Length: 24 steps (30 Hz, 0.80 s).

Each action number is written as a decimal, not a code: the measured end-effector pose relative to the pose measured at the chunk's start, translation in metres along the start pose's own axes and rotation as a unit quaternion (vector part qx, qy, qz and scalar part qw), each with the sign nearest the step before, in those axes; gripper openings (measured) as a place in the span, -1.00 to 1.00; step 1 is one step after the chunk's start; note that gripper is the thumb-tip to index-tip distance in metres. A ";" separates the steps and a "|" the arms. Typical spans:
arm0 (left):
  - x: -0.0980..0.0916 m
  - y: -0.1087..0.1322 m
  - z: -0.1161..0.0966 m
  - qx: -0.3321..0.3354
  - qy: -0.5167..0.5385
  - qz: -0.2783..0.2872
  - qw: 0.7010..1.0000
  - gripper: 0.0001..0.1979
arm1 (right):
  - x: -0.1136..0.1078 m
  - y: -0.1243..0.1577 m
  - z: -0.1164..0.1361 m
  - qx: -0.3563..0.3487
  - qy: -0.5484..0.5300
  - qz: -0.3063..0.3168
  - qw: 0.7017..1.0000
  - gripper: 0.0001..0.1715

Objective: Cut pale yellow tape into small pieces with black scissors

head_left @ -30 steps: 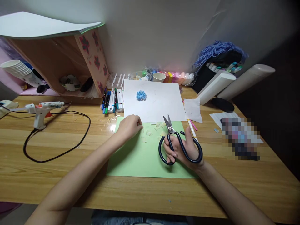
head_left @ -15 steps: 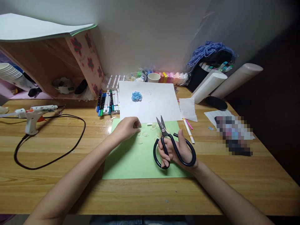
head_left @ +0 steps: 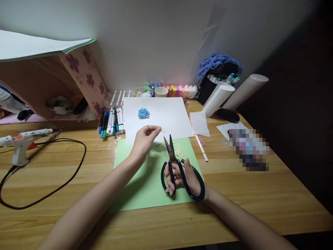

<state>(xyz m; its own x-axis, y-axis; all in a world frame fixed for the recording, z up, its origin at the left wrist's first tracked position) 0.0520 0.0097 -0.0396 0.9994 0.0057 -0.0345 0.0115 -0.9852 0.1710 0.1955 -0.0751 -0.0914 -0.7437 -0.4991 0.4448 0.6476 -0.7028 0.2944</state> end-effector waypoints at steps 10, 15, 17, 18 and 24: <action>0.047 0.021 0.008 0.003 0.043 -0.013 0.999 -0.80 | -0.003 -0.003 -0.002 -0.077 0.032 -0.105 0.991 -0.13; 0.052 0.026 0.008 0.007 0.065 -0.019 0.998 -0.81 | -0.006 -0.004 -0.005 -0.101 0.045 -0.122 0.986 -0.13; 0.052 0.027 0.008 0.011 0.074 -0.023 0.997 -0.81 | -0.007 -0.004 -0.007 -0.110 0.044 -0.118 0.986 -0.14; 0.052 0.027 0.009 0.012 0.078 -0.025 0.997 -0.81 | -0.007 -0.004 -0.008 -0.113 0.043 -0.117 0.986 -0.14; 0.053 0.029 0.011 0.017 0.099 -0.026 0.995 -0.80 | -0.008 -0.004 -0.011 -0.127 0.045 -0.124 0.983 -0.16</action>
<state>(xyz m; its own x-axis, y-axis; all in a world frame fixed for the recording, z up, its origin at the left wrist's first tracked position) 0.1046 -0.0201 -0.0475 0.9843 0.0879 0.1533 0.0664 -0.9879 0.1403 0.1970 -0.0742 -0.1057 -0.8924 -0.3323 0.3052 0.3918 -0.9062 0.1589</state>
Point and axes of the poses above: each hand's wrist, its own y-axis away from the middle knuckle, its own x-axis out of the palm, z = x × y, the point moved 2 cm from there along -y, towards the middle knuckle, and after that the axes turned 4 degrees about z, right-handed, at the moved point
